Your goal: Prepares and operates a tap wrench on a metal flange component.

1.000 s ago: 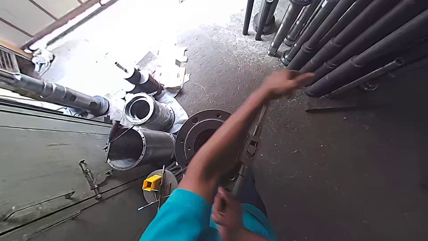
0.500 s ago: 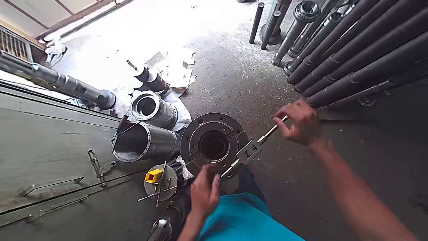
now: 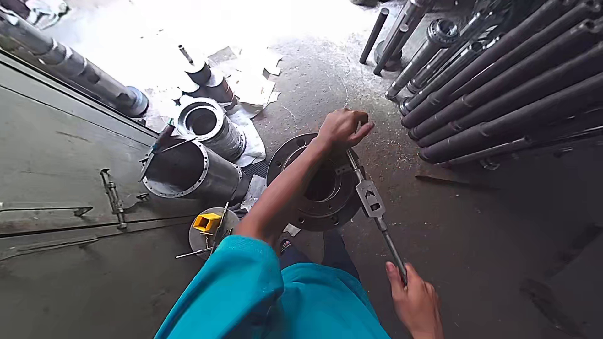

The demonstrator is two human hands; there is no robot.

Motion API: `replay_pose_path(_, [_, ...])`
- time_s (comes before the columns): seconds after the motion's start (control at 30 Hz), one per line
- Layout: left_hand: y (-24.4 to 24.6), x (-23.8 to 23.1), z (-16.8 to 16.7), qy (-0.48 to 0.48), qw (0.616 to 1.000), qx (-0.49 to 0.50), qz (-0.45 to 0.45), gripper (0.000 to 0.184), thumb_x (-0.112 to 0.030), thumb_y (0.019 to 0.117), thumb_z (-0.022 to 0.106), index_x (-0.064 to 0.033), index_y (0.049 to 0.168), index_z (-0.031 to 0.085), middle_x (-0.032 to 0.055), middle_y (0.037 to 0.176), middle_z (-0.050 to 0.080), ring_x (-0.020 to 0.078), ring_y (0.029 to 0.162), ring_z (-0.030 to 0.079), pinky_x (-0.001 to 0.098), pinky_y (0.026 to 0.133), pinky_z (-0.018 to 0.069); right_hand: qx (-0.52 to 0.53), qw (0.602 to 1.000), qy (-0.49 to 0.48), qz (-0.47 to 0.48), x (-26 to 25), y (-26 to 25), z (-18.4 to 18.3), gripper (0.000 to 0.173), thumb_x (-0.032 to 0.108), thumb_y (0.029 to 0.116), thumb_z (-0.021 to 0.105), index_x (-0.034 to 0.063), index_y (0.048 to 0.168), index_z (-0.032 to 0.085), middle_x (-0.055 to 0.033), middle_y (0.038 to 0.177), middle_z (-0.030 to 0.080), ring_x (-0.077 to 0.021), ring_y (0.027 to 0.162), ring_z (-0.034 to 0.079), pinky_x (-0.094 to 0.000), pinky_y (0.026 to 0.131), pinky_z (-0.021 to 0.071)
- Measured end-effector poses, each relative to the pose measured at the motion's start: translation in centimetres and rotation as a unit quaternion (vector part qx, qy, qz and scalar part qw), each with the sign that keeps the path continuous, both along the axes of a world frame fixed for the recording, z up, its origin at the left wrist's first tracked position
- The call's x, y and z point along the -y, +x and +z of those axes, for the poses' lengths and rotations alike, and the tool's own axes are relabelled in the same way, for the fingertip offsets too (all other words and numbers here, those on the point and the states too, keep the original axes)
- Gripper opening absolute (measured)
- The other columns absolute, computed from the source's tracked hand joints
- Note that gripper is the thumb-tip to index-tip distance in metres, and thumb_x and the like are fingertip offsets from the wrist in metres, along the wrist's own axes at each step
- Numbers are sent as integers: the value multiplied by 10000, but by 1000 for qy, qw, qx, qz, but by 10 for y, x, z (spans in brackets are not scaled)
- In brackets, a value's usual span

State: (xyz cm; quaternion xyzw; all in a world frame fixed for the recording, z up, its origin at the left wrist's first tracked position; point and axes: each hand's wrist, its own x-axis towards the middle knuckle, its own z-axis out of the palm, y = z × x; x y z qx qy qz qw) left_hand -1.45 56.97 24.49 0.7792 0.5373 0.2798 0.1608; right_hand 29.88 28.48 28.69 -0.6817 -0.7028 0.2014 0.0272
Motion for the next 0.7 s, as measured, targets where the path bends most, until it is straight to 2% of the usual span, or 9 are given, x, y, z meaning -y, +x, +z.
replay_pose_path(0.07, [1, 31, 9, -67, 994, -39, 73, 528, -537, 1037, 385, -141, 1023, 734, 123, 871, 720, 348, 866, 707, 607, 752, 527, 43, 999, -4, 7, -22, 10, -7, 497, 380, 1011, 500, -25, 759, 639, -185, 615, 585, -395, 616, 624, -594, 575, 470])
replay_pose_path(0.2, [-10, 142, 8, -108, 962, -56, 243, 538, -516, 1058, 329, -130, 1129, 697, 154, 863, 721, 395, 872, 715, 601, 706, 525, 151, 987, -23, 55, -153, 46, 0, 307, 225, 977, 646, -68, 907, 704, -365, 926, 677, -583, 941, 656, -761, 754, 466])
replay_pose_path(0.3, [29, 245, 2, -111, 937, -56, 327, 487, -498, 1033, 397, -134, 970, 713, 109, 703, 672, 341, 648, 690, 541, 515, 506, 215, 954, 6, 209, -279, 29, 1, 375, 280, 1018, 611, -36, 821, 649, -318, 877, 679, -542, 907, 673, -713, 685, 491])
replay_pose_path(0.4, [56, 266, -2, -60, 913, 0, 403, 459, -438, 987, 424, -156, 897, 776, 50, 651, 684, 267, 570, 682, 496, 466, 496, 298, 896, -82, 318, -344, 2, 4, 240, 284, 917, 741, 84, 789, 706, -196, 821, 694, -432, 882, 686, -635, 715, 511])
replay_pose_path(0.47, [44, 243, -2, -67, 895, 26, 439, 482, -452, 1022, 383, -147, 928, 744, 75, 613, 643, 299, 539, 644, 525, 463, 467, 292, 887, -169, 315, -326, 14, 11, 223, 217, 909, 746, 30, 798, 695, -215, 812, 675, -438, 883, 671, -636, 751, 495])
replay_pose_path(0.53, [15, 204, 3, -121, 900, 65, 413, 510, -497, 1074, 342, -123, 1023, 685, 116, 696, 640, 339, 628, 649, 563, 535, 492, 221, 894, -289, 261, -284, 39, 18, 353, 284, 1014, 661, -39, 878, 705, -205, 801, 675, -365, 816, 681, -566, 759, 540])
replay_pose_path(0.63, [-7, 85, 12, -167, 919, 155, 323, 413, -382, 1050, 442, -96, 1177, 712, 120, 911, 742, 306, 836, 719, 585, 759, 544, -82, 873, -474, 88, -167, 60, 8, 458, 330, 1078, 497, 9, 777, 622, -54, 594, 624, -174, 540, 653, -369, 572, 585])
replay_pose_path(0.67, [3, 36, 15, -179, 925, 199, 270, 379, -355, 1047, 483, -90, 1208, 702, 116, 964, 743, 279, 847, 716, 553, 779, 552, -219, 840, -496, 14, -115, 49, 0, 433, 299, 1051, 480, 50, 718, 600, -20, 560, 603, -148, 503, 628, -344, 533, 565])
replay_pose_path(0.7, [20, -14, 13, -191, 929, 244, 204, 345, -362, 1045, 525, -115, 1224, 685, 80, 938, 750, 206, 737, 724, 470, 687, 605, -372, 785, -490, -68, -60, 23, -11, 427, 264, 1018, 457, 119, 635, 580, 23, 517, 589, -99, 452, 600, -294, 464, 539])
